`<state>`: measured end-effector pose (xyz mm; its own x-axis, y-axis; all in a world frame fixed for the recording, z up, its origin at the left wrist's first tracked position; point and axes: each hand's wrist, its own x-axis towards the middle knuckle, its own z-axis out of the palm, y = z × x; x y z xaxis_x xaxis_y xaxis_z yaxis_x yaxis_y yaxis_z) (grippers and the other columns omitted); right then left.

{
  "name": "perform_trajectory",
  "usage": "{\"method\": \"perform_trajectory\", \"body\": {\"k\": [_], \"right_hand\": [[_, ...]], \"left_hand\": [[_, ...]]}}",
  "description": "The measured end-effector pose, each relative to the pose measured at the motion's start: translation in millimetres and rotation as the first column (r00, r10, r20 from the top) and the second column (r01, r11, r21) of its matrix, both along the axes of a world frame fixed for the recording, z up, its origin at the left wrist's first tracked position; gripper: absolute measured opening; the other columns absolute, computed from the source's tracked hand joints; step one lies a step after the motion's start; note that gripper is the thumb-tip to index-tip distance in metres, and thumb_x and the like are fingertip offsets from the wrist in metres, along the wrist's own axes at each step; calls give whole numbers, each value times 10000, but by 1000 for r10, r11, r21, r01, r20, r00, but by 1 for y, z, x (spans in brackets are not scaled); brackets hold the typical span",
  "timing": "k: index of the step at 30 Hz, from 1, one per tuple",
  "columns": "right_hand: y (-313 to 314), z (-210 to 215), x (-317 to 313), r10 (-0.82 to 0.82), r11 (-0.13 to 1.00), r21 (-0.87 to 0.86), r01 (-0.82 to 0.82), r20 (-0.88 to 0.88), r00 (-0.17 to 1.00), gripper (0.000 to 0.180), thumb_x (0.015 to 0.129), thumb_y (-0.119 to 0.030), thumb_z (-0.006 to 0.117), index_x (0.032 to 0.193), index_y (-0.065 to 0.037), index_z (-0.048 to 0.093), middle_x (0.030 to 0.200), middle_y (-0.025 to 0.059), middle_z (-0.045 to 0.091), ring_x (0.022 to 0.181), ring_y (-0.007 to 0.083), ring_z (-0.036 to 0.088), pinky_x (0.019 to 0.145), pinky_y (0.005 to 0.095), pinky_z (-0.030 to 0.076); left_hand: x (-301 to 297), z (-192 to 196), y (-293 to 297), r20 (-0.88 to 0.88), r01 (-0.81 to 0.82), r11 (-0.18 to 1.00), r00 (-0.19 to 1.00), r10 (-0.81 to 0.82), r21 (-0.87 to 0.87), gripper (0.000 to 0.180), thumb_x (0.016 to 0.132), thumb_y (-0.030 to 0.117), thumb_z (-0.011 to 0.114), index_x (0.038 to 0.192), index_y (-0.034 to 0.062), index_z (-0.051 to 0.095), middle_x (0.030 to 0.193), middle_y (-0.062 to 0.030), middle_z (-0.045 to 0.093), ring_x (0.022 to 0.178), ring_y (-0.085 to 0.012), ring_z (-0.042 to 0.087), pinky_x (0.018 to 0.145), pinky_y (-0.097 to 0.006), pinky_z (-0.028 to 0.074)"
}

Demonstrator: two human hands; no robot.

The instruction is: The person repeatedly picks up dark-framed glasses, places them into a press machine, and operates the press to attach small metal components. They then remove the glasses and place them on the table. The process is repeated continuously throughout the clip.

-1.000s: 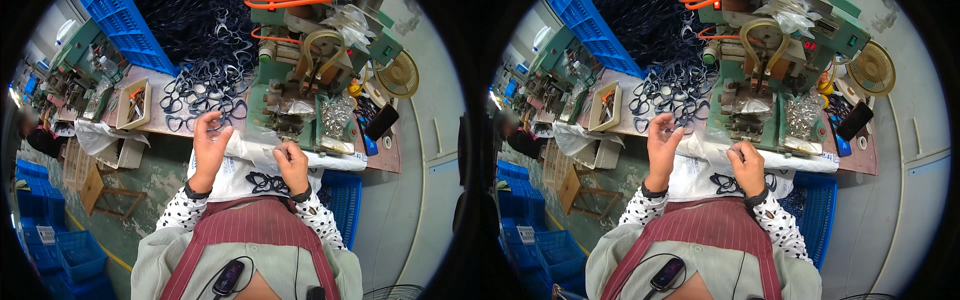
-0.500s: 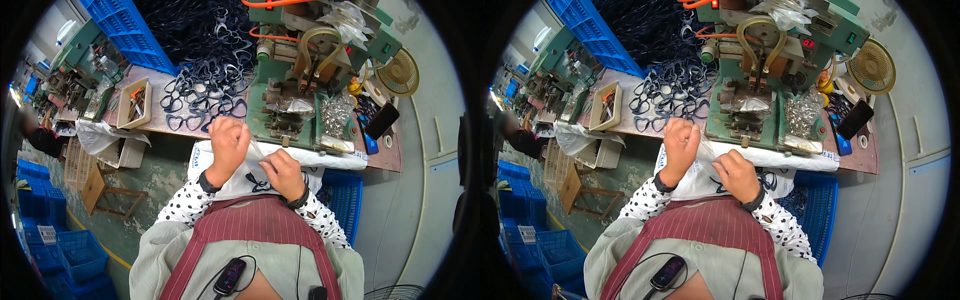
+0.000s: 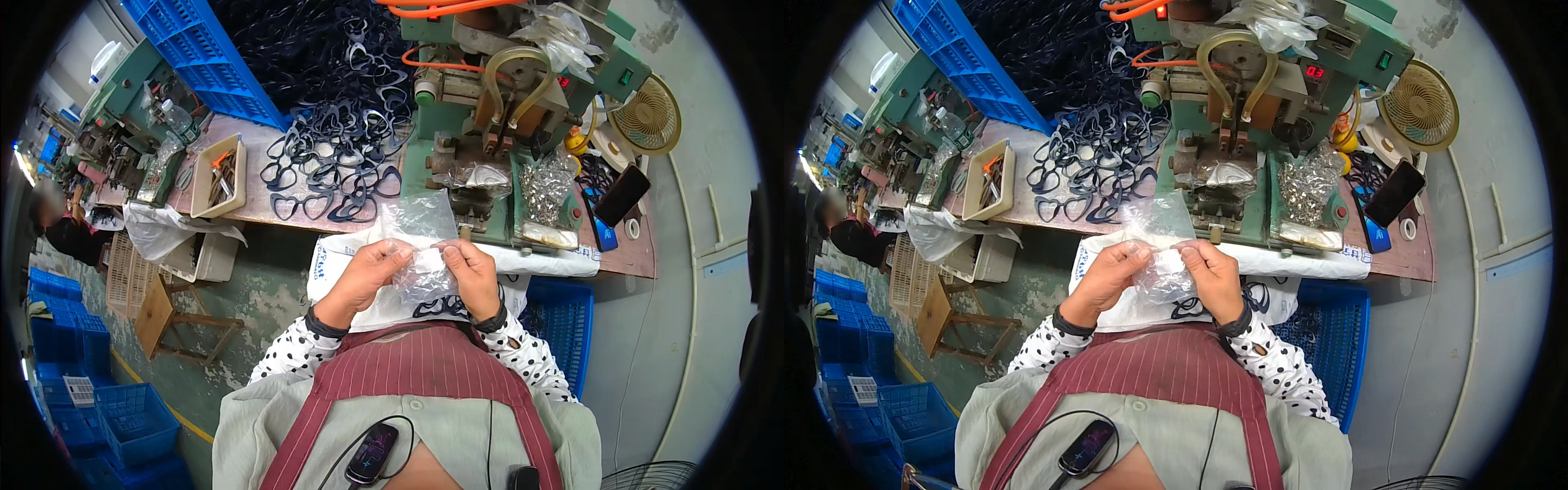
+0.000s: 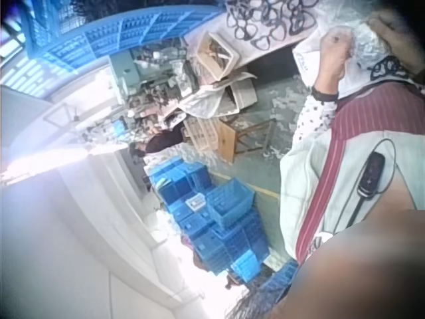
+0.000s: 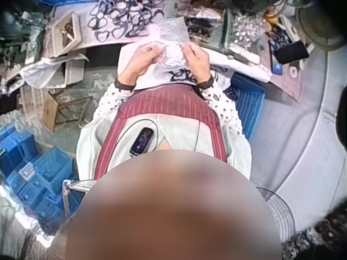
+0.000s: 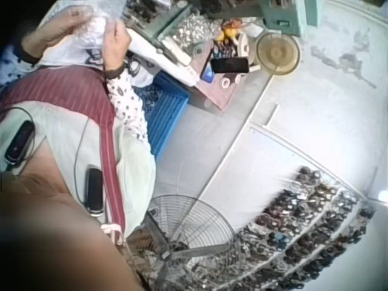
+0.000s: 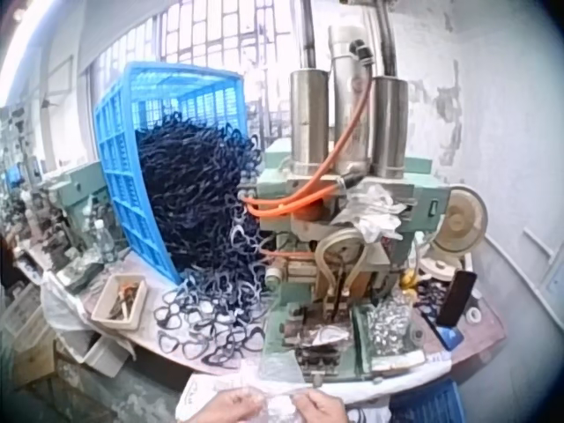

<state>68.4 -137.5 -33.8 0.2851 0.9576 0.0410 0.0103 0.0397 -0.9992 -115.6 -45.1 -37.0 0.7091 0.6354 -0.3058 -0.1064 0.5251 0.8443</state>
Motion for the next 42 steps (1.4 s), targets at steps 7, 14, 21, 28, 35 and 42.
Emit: {"method": "perform_trajectory", "body": {"k": [7,14,21,28,35,42], "right_hand": [[1,18,18,212,947,-182,-264,-260,942,300,892,-173,665,1114,27,648,892,19,649,729,45,528,606,186,398],[-4,20,16,206,970,-29,-243,-440,874,267,873,10,544,1103,15,680,864,9,587,625,63,490,567,203,409],[-3,23,27,65,971,198,-133,319,946,335,674,116,487,812,-45,746,850,49,491,787,162,504,682,246,404],[-3,27,39,162,980,151,-129,-229,960,478,848,-32,571,1321,2,516,1190,103,586,1073,182,568,873,289,464],[-7,23,26,190,958,-135,-254,-366,911,291,912,-105,646,1144,68,620,908,75,667,704,111,621,608,244,515],[-15,36,29,187,966,-67,-250,-487,853,256,887,68,518,1073,53,694,825,77,657,631,93,568,571,208,476]], "left_hand": [[4,28,-3,-84,128,971,990,-113,202,184,956,148,600,1077,13,628,835,-28,648,704,-83,601,626,-224,480],[-2,10,8,242,6,1000,970,-11,23,164,914,-3,507,995,-7,650,839,-74,651,754,-120,616,686,-248,503],[4,32,8,322,36,974,946,39,-222,391,973,186,481,1336,48,440,1213,-117,588,1075,-228,623,850,-372,554],[8,17,3,11,60,994,998,-61,91,261,937,146,617,1146,-6,579,986,-68,671,838,-158,677,699,-253,562],[16,30,-2,-36,80,984,997,-75,157,291,942,119,579,1196,-21,553,986,-87,664,801,-149,663,609,-266,572],[4,13,7,419,203,962,901,-110,-183,166,907,29,505,1041,-7,598,837,-162,665,647,-201,662,565,-313,558]]}}
